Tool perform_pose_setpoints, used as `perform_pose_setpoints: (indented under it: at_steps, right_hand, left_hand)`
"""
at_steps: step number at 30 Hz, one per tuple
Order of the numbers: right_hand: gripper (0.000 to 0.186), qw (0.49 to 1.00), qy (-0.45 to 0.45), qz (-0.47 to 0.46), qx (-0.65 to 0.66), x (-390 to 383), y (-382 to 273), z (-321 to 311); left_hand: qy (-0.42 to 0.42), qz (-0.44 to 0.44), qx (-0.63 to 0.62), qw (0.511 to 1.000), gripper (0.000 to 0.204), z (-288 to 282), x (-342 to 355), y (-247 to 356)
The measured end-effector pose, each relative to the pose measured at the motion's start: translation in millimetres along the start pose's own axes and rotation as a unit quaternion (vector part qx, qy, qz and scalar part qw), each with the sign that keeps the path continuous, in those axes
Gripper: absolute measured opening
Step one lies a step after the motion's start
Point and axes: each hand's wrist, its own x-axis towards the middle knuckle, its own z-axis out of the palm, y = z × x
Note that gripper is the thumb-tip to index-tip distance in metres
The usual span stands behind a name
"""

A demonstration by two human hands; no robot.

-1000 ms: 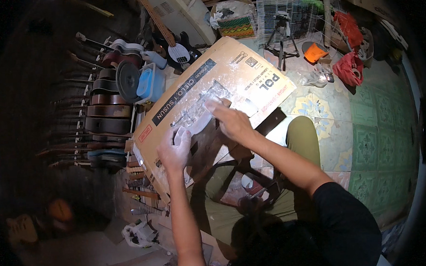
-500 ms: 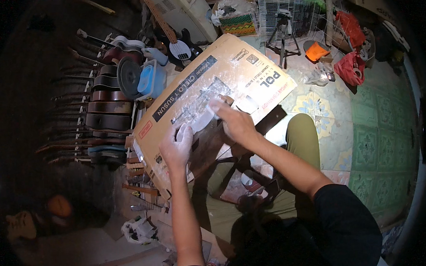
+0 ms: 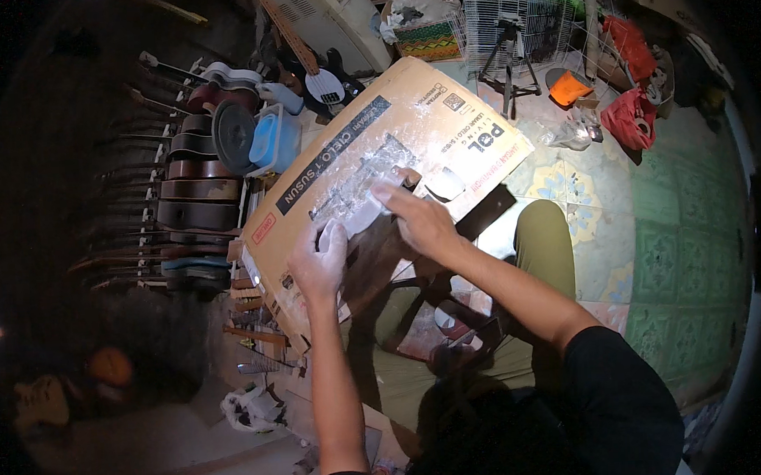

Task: The person sands the surface and edges of a wooden guitar body using a piece of sandpaper while it is positioned on a cardboard box.

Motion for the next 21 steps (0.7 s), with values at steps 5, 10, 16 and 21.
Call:
perform_pose_setpoints:
  at_steps: [5,10,16,21]
  right_hand:
    - [0.062,0.965,-0.035,-0.004,0.261,-20.3,-44.7,35.1]
    - [0.070,0.976,-0.028,-0.045,0.211,-13.2,-44.2,39.0]
    - [0.067,0.955,-0.075,0.016,0.287,1.7,-47.7,32.9]
    - [0.059,0.971,-0.014,-0.011,0.239,-29.5,-74.2,15.3]
  left_hand:
    - [0.022,0.008,0.006,1.000,0.017,2.7,2.2,-7.3]
    - [0.029,-0.005,-0.037,0.999,0.014,1.3,4.0,-15.3]
    - [0.024,0.007,0.007,1.000,0.011,2.5,1.3,6.0]
    - [0.042,0.024,0.018,0.999,0.012,-3.9,-0.8,10.1]
